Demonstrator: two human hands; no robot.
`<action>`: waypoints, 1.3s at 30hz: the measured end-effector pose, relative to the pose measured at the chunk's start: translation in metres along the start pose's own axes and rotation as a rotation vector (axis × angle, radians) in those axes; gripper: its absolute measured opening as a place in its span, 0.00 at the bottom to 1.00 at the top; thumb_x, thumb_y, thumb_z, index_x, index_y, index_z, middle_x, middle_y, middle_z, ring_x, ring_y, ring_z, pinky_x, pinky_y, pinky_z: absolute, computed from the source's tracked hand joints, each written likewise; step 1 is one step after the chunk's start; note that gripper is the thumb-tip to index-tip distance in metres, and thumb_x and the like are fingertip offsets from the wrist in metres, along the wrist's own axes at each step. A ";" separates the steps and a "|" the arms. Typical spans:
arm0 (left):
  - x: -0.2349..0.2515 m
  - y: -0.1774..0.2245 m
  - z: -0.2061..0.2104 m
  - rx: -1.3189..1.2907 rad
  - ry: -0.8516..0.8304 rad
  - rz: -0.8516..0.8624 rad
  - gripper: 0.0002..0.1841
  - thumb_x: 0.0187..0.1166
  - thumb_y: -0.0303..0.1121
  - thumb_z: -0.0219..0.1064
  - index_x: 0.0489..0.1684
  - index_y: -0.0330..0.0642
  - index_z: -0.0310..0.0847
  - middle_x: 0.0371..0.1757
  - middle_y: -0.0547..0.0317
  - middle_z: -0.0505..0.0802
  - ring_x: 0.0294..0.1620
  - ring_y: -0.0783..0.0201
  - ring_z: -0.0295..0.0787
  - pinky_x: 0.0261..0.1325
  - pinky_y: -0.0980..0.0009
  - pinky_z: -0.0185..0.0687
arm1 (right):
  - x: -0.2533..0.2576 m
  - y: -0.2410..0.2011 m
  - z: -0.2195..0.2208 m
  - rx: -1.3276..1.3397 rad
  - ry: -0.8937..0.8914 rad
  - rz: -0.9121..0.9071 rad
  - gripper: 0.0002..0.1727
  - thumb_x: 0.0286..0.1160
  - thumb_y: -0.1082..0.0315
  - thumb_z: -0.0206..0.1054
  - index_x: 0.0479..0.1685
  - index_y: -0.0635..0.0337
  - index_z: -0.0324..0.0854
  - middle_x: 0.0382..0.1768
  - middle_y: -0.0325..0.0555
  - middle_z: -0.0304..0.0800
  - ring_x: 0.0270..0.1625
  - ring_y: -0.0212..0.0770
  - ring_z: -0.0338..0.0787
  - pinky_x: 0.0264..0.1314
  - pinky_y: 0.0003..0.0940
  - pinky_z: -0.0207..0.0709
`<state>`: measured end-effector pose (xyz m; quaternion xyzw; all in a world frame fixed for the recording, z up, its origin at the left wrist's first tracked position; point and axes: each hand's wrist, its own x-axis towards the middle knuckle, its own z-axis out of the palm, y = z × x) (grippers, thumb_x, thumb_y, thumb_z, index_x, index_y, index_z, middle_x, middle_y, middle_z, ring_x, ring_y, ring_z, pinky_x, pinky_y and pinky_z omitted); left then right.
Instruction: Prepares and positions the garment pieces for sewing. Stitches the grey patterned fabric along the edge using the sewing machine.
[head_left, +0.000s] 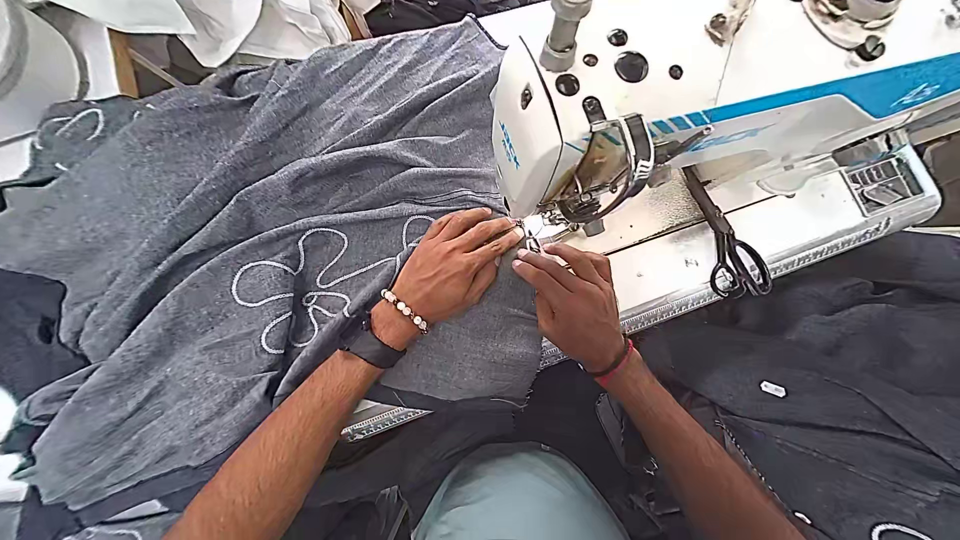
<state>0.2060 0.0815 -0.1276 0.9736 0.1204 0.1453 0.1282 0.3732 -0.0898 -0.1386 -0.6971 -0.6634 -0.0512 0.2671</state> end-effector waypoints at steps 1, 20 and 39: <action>0.001 -0.004 -0.002 0.006 -0.009 0.026 0.24 0.87 0.39 0.50 0.77 0.60 0.82 0.80 0.66 0.83 0.85 0.55 0.71 0.86 0.51 0.61 | -0.002 -0.001 0.000 -0.015 0.011 0.021 0.21 0.79 0.69 0.59 0.63 0.39 0.91 0.70 0.27 0.89 0.79 0.38 0.79 0.77 0.47 0.67; -0.011 0.040 0.014 0.055 0.043 -0.193 0.24 0.89 0.50 0.53 0.79 0.59 0.80 0.85 0.64 0.78 0.90 0.56 0.65 0.90 0.52 0.59 | 0.029 -0.024 -0.030 0.330 -0.158 0.597 0.17 0.70 0.58 0.73 0.53 0.57 0.87 0.47 0.44 0.93 0.43 0.42 0.93 0.40 0.47 0.88; -0.014 0.052 0.019 0.104 -0.009 -0.245 0.28 0.88 0.47 0.46 0.87 0.56 0.71 0.90 0.62 0.71 0.93 0.54 0.56 0.93 0.52 0.51 | -0.038 -0.070 -0.037 0.547 -0.217 0.722 0.25 0.80 0.57 0.61 0.72 0.59 0.81 0.31 0.36 0.92 0.31 0.31 0.90 0.33 0.34 0.85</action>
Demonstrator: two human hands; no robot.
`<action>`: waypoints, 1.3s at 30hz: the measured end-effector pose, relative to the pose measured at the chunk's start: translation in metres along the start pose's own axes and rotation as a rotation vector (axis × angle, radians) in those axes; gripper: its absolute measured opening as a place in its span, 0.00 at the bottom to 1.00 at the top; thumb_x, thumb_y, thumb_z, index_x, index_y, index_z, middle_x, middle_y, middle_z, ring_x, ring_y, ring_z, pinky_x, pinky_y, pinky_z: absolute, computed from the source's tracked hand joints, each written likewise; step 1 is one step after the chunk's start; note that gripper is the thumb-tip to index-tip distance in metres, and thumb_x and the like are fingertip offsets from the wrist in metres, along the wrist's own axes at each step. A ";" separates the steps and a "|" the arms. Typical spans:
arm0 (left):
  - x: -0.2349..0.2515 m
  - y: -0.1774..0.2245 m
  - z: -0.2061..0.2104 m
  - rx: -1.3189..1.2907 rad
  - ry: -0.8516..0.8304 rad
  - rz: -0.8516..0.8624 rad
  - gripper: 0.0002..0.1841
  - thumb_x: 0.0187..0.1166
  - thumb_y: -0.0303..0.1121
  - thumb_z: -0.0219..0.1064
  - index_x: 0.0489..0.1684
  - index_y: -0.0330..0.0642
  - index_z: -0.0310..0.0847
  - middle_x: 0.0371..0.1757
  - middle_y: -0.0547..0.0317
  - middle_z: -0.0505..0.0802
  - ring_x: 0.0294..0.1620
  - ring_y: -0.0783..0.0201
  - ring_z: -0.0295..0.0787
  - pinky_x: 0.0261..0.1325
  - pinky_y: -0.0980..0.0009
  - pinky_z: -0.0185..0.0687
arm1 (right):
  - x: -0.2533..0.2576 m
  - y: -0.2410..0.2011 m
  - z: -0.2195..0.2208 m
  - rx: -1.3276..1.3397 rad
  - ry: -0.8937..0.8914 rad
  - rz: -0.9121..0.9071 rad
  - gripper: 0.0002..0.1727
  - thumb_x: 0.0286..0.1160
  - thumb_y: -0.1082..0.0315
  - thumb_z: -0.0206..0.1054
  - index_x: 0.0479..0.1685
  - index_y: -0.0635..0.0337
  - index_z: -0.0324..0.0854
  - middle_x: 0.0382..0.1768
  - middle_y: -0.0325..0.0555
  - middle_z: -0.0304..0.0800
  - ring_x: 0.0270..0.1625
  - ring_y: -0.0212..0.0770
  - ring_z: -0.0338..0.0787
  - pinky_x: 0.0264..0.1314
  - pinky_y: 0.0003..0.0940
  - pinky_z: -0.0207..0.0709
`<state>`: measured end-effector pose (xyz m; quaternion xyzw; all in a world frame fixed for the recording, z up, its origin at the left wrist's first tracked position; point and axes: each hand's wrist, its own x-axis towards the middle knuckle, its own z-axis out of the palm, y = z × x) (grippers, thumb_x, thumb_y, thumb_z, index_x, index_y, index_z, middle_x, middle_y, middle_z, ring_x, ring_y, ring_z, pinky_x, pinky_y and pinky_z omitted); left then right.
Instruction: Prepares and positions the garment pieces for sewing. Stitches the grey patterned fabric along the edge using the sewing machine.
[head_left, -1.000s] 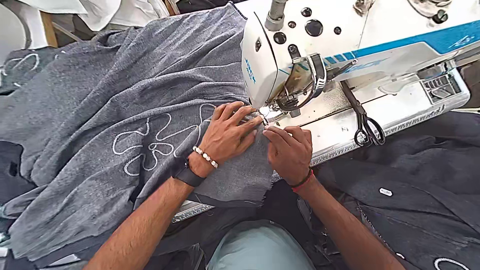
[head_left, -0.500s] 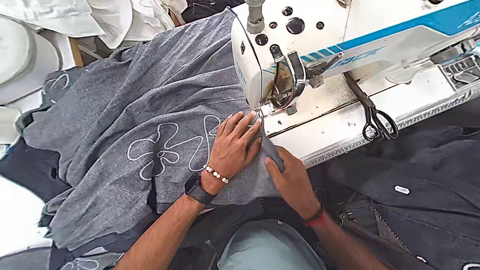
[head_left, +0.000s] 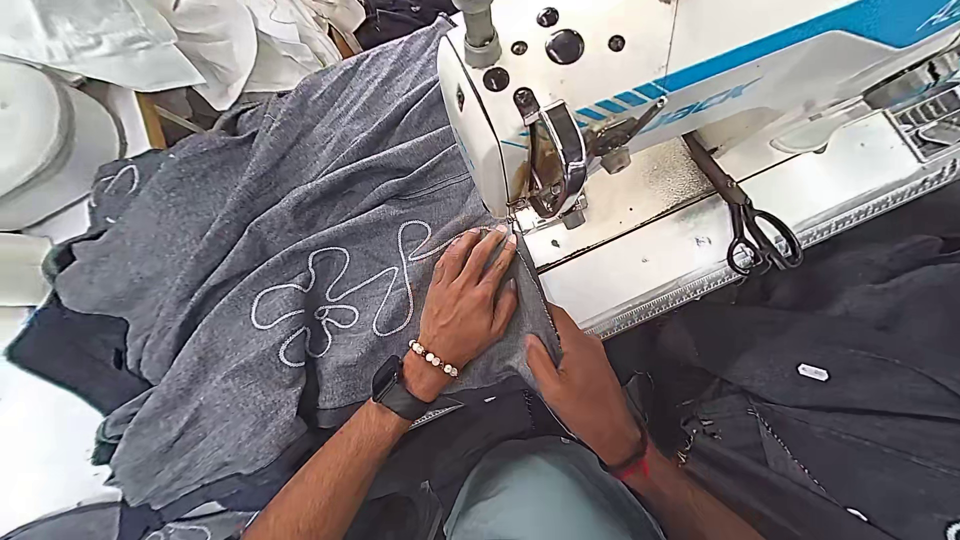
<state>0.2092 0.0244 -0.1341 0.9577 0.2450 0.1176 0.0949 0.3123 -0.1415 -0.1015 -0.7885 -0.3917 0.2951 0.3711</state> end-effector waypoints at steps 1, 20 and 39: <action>0.000 -0.002 -0.001 0.005 -0.013 0.009 0.29 0.88 0.49 0.46 0.88 0.57 0.70 0.91 0.64 0.70 0.94 0.55 0.55 0.93 0.51 0.49 | -0.005 -0.002 -0.003 0.065 0.011 -0.009 0.23 0.82 0.59 0.60 0.70 0.60 0.82 0.34 0.36 0.93 0.34 0.28 0.91 0.36 0.30 0.86; 0.014 -0.027 -0.008 0.040 0.030 0.110 0.22 0.87 0.49 0.52 0.75 0.65 0.84 0.81 0.59 0.81 0.84 0.51 0.68 0.84 0.50 0.55 | 0.027 -0.001 0.007 -0.071 0.120 -0.071 0.26 0.77 0.62 0.60 0.74 0.58 0.83 0.22 0.34 0.88 0.21 0.27 0.81 0.23 0.28 0.75; 0.023 -0.035 -0.009 0.066 0.070 0.225 0.19 0.86 0.51 0.58 0.65 0.64 0.91 0.74 0.58 0.86 0.80 0.50 0.72 0.82 0.48 0.57 | 0.078 -0.012 0.012 -0.229 0.245 0.028 0.15 0.69 0.61 0.70 0.55 0.48 0.85 0.16 0.31 0.75 0.17 0.35 0.76 0.18 0.37 0.68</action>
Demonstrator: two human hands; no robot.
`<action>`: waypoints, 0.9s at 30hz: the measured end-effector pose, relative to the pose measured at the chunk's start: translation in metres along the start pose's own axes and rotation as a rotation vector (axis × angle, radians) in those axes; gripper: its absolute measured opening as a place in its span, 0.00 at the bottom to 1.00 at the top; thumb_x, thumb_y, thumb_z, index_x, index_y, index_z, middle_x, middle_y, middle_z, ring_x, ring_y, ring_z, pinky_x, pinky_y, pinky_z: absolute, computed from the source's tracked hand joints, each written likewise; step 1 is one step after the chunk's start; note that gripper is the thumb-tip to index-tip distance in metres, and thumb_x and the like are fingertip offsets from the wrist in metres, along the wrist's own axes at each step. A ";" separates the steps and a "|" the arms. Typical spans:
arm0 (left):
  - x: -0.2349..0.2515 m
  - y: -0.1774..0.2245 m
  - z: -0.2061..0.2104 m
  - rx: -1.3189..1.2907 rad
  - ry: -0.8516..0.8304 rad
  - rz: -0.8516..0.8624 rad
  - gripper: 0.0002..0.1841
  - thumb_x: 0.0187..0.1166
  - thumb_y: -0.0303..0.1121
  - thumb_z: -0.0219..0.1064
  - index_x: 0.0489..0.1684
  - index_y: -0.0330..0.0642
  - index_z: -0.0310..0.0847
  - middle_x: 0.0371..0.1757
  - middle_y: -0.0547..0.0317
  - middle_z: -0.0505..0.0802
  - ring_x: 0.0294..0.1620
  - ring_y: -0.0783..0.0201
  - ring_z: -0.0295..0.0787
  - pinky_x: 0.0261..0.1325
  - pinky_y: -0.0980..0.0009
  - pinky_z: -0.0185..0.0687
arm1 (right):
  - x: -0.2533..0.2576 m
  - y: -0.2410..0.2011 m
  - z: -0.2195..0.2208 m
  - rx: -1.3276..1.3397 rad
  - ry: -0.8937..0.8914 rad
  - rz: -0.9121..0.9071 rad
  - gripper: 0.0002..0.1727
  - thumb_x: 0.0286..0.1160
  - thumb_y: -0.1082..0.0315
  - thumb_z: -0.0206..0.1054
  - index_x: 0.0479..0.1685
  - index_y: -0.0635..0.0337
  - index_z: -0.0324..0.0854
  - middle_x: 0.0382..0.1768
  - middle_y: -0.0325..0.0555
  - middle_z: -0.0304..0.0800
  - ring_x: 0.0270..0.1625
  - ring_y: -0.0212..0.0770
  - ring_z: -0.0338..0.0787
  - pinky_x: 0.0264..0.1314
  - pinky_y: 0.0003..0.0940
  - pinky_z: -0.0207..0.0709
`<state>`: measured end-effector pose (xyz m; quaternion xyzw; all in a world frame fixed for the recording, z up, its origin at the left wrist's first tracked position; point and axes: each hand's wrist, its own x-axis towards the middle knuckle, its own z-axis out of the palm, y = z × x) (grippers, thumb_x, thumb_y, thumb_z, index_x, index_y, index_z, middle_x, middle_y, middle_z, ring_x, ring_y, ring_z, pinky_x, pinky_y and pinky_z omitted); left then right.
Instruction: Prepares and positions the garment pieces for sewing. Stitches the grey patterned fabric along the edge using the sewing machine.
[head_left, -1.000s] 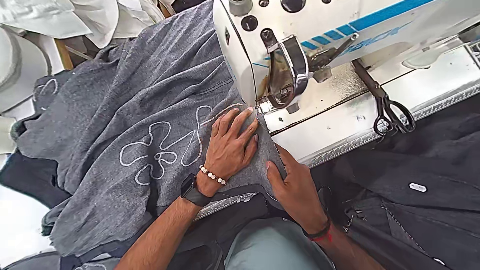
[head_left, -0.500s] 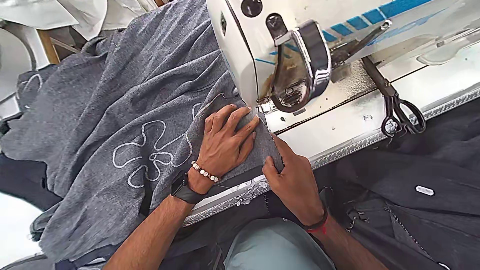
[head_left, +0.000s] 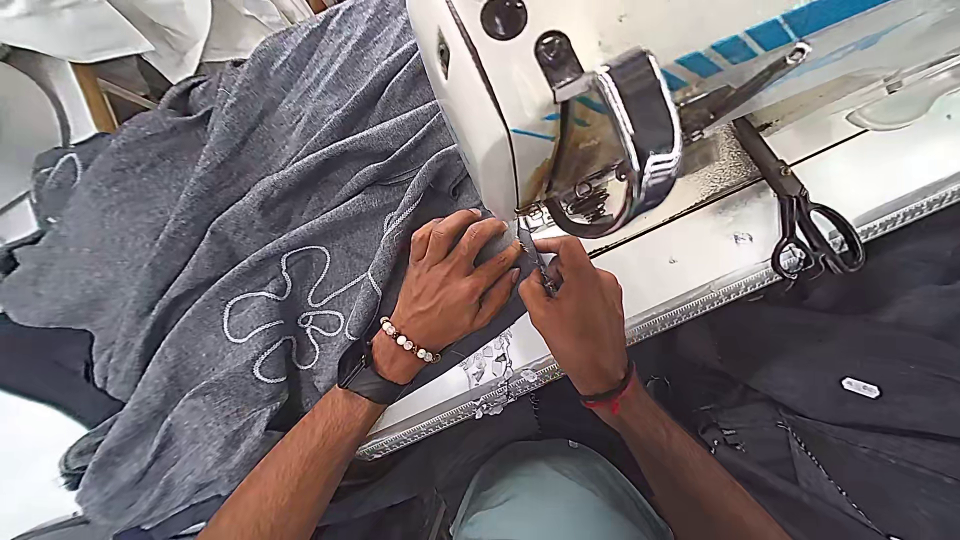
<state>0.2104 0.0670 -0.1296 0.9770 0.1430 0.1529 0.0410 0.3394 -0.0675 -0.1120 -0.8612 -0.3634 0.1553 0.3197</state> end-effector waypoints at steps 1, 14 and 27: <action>0.001 -0.002 0.000 0.005 0.012 0.022 0.19 0.85 0.50 0.58 0.63 0.63 0.91 0.73 0.57 0.87 0.80 0.50 0.73 0.81 0.49 0.57 | 0.004 -0.002 0.001 -0.012 -0.002 0.008 0.15 0.69 0.61 0.71 0.55 0.49 0.85 0.17 0.32 0.75 0.18 0.37 0.77 0.18 0.39 0.69; -0.009 -0.016 -0.007 -0.161 -0.076 0.049 0.22 0.86 0.42 0.54 0.76 0.68 0.83 0.82 0.58 0.81 0.87 0.50 0.67 0.84 0.48 0.63 | 0.042 0.003 -0.045 -0.316 0.013 -0.101 0.24 0.81 0.46 0.61 0.22 0.54 0.80 0.14 0.47 0.78 0.19 0.52 0.83 0.16 0.50 0.66; 0.047 0.020 -0.008 -0.039 0.093 0.240 0.13 0.84 0.30 0.65 0.62 0.45 0.87 0.45 0.56 0.96 0.44 0.56 0.93 0.43 0.61 0.85 | 0.003 0.040 -0.005 -0.219 0.302 -0.079 0.20 0.73 0.42 0.70 0.48 0.46 0.91 0.43 0.41 0.85 0.50 0.48 0.81 0.49 0.48 0.70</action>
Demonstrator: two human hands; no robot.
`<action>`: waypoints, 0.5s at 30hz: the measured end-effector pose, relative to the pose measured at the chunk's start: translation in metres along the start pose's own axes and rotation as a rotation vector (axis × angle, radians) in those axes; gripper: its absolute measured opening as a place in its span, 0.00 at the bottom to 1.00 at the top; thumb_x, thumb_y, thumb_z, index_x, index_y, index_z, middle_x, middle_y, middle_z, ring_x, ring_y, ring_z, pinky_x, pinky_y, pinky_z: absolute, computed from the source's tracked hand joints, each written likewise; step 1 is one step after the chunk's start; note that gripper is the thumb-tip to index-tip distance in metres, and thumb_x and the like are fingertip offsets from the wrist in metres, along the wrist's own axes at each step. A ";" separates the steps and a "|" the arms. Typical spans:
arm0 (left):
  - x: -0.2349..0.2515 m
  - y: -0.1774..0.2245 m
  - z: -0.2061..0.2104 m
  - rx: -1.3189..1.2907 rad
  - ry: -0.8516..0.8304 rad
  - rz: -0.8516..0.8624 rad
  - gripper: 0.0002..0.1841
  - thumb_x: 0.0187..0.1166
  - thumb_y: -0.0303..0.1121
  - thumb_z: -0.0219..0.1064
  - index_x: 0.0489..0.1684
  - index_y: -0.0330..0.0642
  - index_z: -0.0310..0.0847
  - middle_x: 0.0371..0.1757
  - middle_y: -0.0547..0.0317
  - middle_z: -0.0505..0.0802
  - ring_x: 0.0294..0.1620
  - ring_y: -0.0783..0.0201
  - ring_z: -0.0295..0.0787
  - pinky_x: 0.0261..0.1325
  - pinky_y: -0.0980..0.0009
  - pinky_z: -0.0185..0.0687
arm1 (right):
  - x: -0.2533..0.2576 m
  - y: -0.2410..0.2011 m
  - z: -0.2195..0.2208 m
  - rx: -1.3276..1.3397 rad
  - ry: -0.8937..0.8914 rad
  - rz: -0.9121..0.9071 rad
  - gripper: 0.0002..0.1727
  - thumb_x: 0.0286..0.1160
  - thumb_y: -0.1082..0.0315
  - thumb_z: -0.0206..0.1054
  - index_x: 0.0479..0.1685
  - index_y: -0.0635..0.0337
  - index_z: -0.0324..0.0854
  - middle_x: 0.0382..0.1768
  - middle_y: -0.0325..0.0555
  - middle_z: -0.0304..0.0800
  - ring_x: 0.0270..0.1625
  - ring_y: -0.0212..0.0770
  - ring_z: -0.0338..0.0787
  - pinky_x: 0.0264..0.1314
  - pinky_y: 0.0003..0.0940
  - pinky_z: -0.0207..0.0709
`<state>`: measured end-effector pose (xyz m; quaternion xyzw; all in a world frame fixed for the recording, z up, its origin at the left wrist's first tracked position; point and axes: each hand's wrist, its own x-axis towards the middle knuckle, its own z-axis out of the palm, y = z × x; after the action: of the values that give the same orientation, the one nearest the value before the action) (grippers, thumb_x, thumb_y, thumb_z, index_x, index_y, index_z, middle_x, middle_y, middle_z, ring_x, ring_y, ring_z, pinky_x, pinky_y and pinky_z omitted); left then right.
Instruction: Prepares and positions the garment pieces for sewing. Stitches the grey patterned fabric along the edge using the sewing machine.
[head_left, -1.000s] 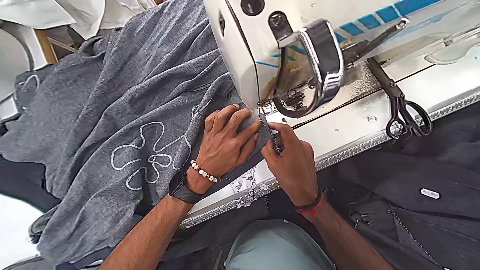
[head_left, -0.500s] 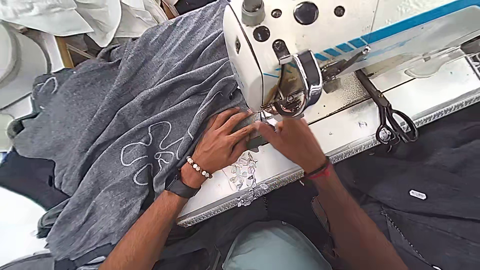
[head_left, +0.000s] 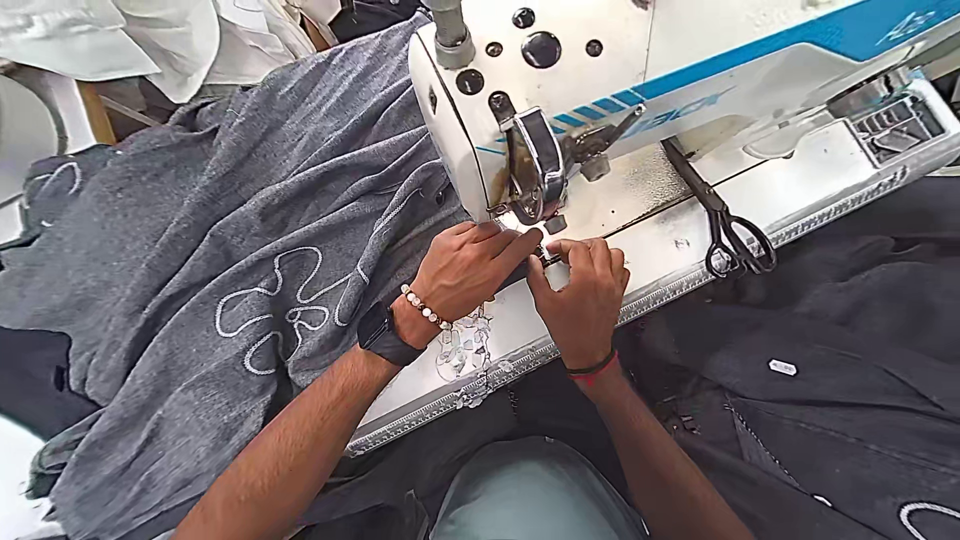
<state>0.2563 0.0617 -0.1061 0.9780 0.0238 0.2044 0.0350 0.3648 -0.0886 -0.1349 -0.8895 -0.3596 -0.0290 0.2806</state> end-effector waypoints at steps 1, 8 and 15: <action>-0.001 -0.002 0.000 0.000 0.009 0.008 0.12 0.84 0.29 0.65 0.60 0.44 0.88 0.43 0.56 0.95 0.43 0.56 0.93 0.43 0.61 0.85 | -0.001 0.001 0.001 0.009 0.010 -0.009 0.18 0.73 0.43 0.70 0.47 0.45 0.92 0.42 0.39 0.86 0.49 0.47 0.81 0.50 0.48 0.69; -0.009 -0.008 0.004 -0.024 0.019 0.001 0.10 0.85 0.30 0.64 0.55 0.44 0.89 0.46 0.55 0.96 0.50 0.56 0.94 0.52 0.60 0.86 | -0.011 0.005 0.002 0.096 0.057 -0.163 0.08 0.76 0.54 0.72 0.44 0.39 0.96 0.39 0.32 0.92 0.47 0.42 0.84 0.49 0.45 0.68; -0.022 -0.014 -0.001 -0.043 -0.084 0.064 0.16 0.85 0.33 0.61 0.65 0.52 0.90 0.68 0.60 0.92 0.70 0.55 0.85 0.71 0.56 0.76 | -0.016 0.007 -0.006 0.205 0.031 -0.102 0.12 0.76 0.61 0.68 0.51 0.47 0.95 0.43 0.39 0.93 0.48 0.42 0.88 0.50 0.44 0.79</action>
<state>0.2351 0.0739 -0.1146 0.9850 -0.0135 0.1646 0.0501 0.3584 -0.1063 -0.1378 -0.8361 -0.4013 -0.0200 0.3736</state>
